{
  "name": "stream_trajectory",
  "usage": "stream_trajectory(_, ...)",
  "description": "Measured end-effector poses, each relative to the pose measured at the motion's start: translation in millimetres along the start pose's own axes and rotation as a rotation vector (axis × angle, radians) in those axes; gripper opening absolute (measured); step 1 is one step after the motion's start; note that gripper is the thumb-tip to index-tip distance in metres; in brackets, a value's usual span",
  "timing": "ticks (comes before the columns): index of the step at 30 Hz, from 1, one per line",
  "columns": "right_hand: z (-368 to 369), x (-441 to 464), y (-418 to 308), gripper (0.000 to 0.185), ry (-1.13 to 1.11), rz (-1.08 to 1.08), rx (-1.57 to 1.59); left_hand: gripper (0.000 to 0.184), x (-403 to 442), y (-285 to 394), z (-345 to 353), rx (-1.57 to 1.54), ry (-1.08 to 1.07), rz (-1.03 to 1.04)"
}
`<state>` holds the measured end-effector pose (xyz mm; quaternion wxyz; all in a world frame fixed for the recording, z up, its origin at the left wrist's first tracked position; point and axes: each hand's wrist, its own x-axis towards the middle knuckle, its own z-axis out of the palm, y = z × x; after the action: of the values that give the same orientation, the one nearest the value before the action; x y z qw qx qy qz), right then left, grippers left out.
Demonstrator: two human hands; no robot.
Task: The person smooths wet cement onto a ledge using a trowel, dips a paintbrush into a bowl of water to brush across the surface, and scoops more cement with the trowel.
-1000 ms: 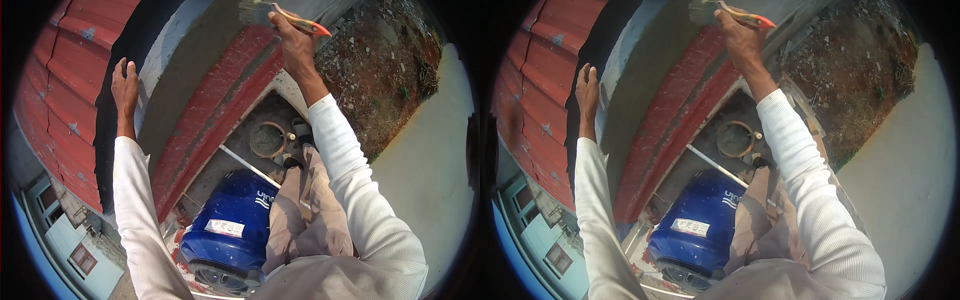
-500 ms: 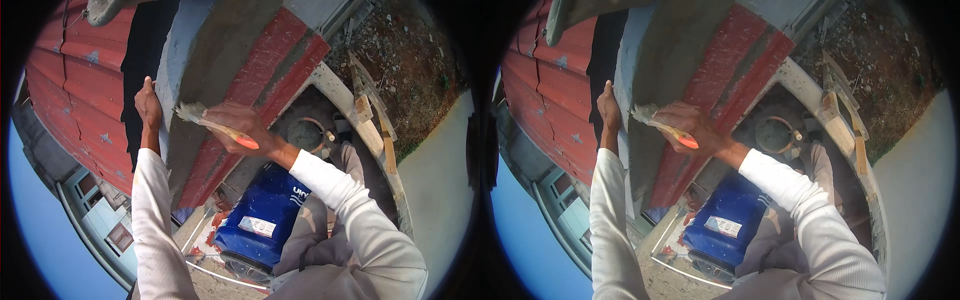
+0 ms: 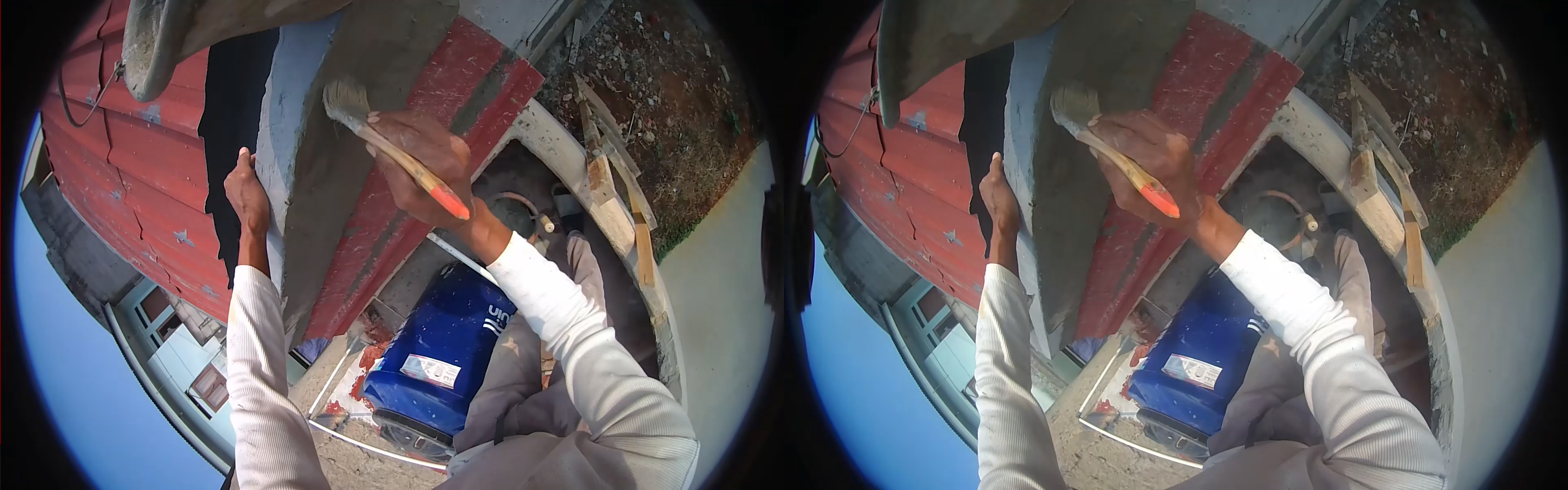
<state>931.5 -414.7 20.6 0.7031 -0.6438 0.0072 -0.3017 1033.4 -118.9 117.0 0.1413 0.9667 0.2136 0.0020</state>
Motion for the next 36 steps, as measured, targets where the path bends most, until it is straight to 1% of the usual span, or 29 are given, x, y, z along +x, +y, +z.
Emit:
stream_trajectory(2,6,-30,-18,0.034,-0.175,0.072,0.146,0.065,1,2,3,-0.021,0.000,0.043)
stream_trajectory(4,-3,-21,-13,0.034,-0.274,0.002,0.229,0.066,-2,1,1,-0.078,-0.024,0.084)
stream_trajectory(5,-8,-15,-9,0.034,-0.325,-0.033,0.272,0.063,-1,-2,1,-0.091,-0.022,0.082)
stream_trajectory(6,-19,3,2,0.031,-0.329,-0.048,0.248,0.062,2,-6,2,-0.105,-0.021,0.078)
stream_trajectory(8,-44,47,37,0.025,-0.244,-0.194,-0.022,0.059,7,-13,6,-0.140,-0.011,0.104)
stream_trajectory(10,-75,93,64,0.019,-0.099,-0.185,-0.022,0.058,7,-13,6,-0.138,-0.017,0.099)
stream_trajectory(11,-89,109,72,0.018,-0.018,-0.170,-0.098,0.057,8,-13,6,-0.139,-0.015,0.096)
stream_trajectory(12,-98,117,77,0.018,0.085,-0.095,-0.156,0.057,8,-13,6,-0.140,-0.014,0.094)
stream_trajectory(15,-114,120,88,0.023,0.162,-0.085,-0.602,0.056,8,-14,7,-0.151,-0.017,0.093)
stream_trajectory(17,-98,112,80,0.017,0.164,-0.240,-0.545,0.057,8,-14,7,-0.162,-0.028,0.102)
stream_trajectory(18,-76,95,81,0.018,0.230,-0.210,-0.252,0.057,8,-12,7,-0.159,-0.036,0.090)
stream_trajectory(20,-45,40,60,0.024,0.163,-0.042,-0.148,0.057,6,-10,6,-0.152,-0.046,0.064)
stream_trajectory(22,-26,-15,31,0.026,0.004,0.165,0.047,0.057,13,-17,5,-0.127,-0.038,0.063)
stream_trajectory(25,-26,-38,29,0.025,-0.211,0.121,0.142,0.057,9,-13,6,-0.152,-0.045,0.047)
stream_trajectory(26,-34,-34,44,0.024,-0.254,0.095,0.123,0.057,7,-12,6,-0.179,-0.041,0.034)
stream_trajectory(27,-51,-16,56,0.024,-0.248,0.073,0.072,0.057,6,-10,4,-0.194,-0.061,0.031)
stream_trajectory(29,-74,31,79,0.025,-0.079,0.079,0.018,0.057,3,-6,4,-0.229,-0.085,0.021)
stream_trajectory(30,-89,52,97,0.023,-0.021,-0.023,-0.150,0.057,2,-4,5,-0.246,-0.089,0.013)
stream_trajectory(31,-104,67,106,0.023,0.026,0.068,-0.175,0.057,2,-2,5,-0.263,-0.092,0.005)
stream_trajectory(32,-113,75,109,0.024,0.098,0.141,-0.203,0.057,-1,0,6,-0.282,-0.089,0.000)
stream_trajectory(35,-118,66,129,0.024,0.231,-0.063,-0.341,0.058,8,-12,4,-0.276,-0.103,-0.021)
stream_trajectory(36,-104,52,117,0.023,0.182,0.026,-0.264,0.058,9,-13,3,-0.271,-0.111,-0.024)
